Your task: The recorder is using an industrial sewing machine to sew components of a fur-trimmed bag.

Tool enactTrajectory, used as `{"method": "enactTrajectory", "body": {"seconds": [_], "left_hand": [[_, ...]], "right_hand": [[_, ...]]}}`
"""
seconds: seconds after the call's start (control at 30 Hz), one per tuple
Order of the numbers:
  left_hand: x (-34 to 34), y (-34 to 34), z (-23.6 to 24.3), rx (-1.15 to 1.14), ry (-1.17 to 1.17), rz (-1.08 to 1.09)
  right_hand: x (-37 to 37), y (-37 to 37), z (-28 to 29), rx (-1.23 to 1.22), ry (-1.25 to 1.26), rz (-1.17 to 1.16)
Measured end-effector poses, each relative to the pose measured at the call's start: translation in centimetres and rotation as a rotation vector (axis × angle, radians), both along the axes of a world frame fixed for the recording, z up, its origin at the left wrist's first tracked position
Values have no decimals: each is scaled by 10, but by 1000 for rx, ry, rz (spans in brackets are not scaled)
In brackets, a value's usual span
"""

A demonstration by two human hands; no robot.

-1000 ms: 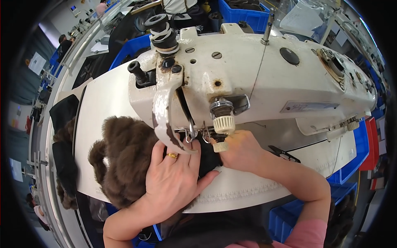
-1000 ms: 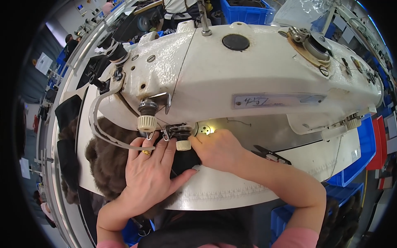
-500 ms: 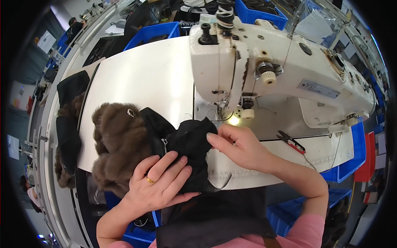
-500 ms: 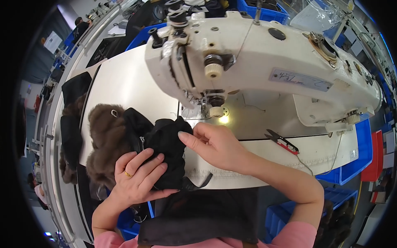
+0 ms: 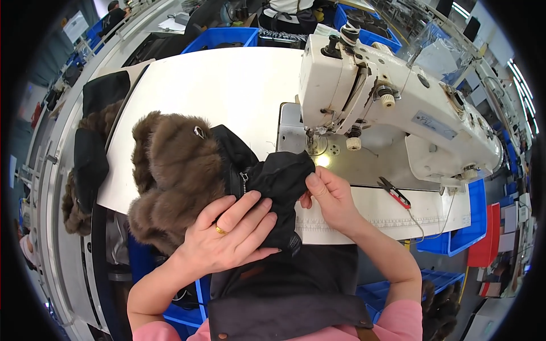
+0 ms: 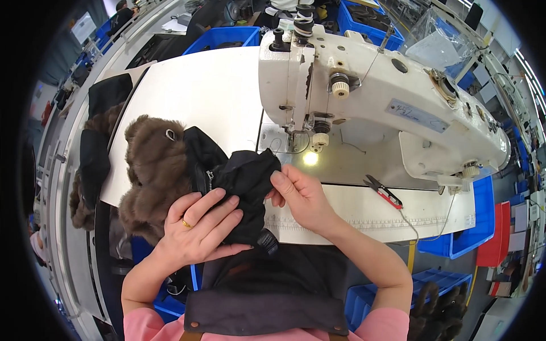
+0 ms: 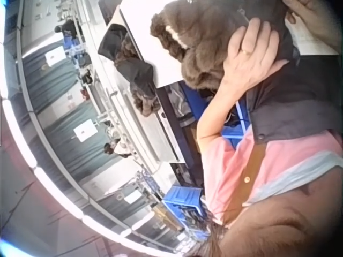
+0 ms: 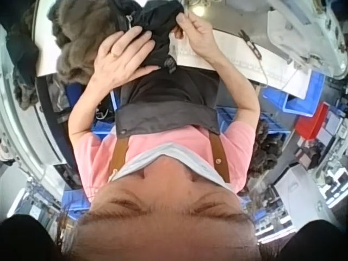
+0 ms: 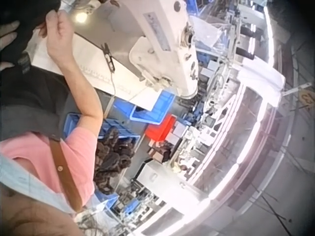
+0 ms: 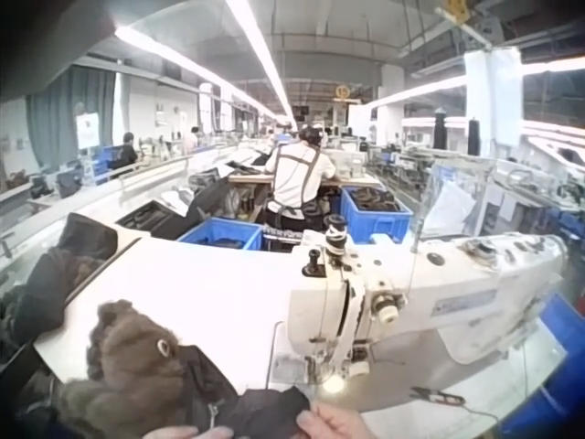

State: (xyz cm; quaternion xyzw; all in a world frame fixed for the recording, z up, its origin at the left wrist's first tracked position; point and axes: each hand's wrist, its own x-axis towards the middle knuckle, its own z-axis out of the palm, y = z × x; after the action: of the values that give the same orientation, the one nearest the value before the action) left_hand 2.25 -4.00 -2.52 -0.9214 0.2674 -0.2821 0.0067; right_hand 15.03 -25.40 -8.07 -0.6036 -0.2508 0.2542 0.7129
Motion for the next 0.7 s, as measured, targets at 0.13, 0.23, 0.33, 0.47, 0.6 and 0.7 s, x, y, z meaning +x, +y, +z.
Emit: {"method": "enactTrajectory", "body": {"seconds": [0.13, 0.23, 0.33, 0.47, 0.6, 0.7], "left_hand": [[-3, 1, -1, -21, -17, -20], [-4, 3, -4, -50, -37, -67], [-9, 7, -11, -39, -100, -97], [-15, 12, -20, -29, -192, -112], [-18, 21, -20, -41, -225, -167], [-15, 22, -23, -72, -214, -261]], "right_hand": [[-6, 4, 9, 27, -54, -49], [-5, 8, 8, 124, 200, 2], [-3, 5, 1, 113, 477, 229], [-12, 18, 31, -126, 74, 362], [-19, 15, 48, -281, -239, 348], [-22, 13, 45, -294, -242, 295]]}}
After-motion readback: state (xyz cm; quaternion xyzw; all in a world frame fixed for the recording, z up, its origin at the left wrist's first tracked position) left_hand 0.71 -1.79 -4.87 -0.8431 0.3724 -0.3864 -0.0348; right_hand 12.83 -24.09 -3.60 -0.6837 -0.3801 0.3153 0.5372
